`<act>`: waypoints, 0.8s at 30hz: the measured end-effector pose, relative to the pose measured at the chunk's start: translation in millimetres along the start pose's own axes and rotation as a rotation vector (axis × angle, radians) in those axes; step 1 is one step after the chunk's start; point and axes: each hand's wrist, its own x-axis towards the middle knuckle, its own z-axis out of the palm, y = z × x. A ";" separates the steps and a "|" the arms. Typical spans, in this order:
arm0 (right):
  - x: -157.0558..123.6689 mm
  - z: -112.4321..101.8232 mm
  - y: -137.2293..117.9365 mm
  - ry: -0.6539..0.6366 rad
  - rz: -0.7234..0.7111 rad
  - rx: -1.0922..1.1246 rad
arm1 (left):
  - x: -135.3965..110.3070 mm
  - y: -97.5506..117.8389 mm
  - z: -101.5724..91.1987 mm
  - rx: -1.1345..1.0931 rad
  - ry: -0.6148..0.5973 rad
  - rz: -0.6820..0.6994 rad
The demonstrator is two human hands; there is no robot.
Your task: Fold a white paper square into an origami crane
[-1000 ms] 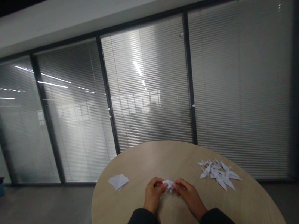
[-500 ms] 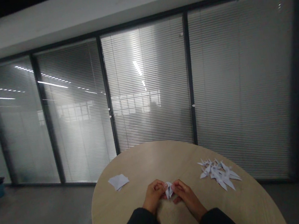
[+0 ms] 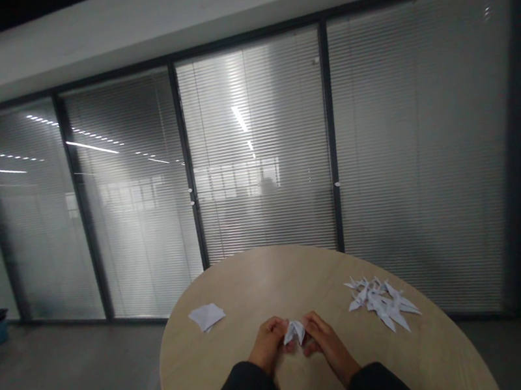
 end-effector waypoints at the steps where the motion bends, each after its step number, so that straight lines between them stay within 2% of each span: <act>1: -0.4 -0.5 -0.7 0.020 -0.021 -0.011 | 0.4 -1.1 -0.2 -0.022 0.017 -0.034; 4: -2.0 -2.7 -4.0 0.045 -0.100 -0.061 | 0.5 -1.0 -0.9 -0.097 0.070 -0.128; 8: -5.4 -3.5 -10.8 -0.009 -0.188 -0.141 | -1.3 3.7 -2.3 -0.206 0.091 -0.184; 11: -8.3 -1.5 -15.7 -0.069 -0.217 -0.188 | -2.9 6.2 -3.1 -0.237 0.081 -0.233; 14: -9.6 0.0 -18.5 -0.071 -0.229 -0.218 | -5.2 8.2 -2.0 -0.241 0.042 -0.265; 19: -7.1 -2.2 -16.8 0.033 -0.196 -0.239 | -11.2 16.1 4.9 -0.237 0.038 -0.206; 24: -5.0 -4.7 -14.5 0.075 -0.182 -0.244 | -13.3 21.3 7.2 -0.177 0.003 -0.118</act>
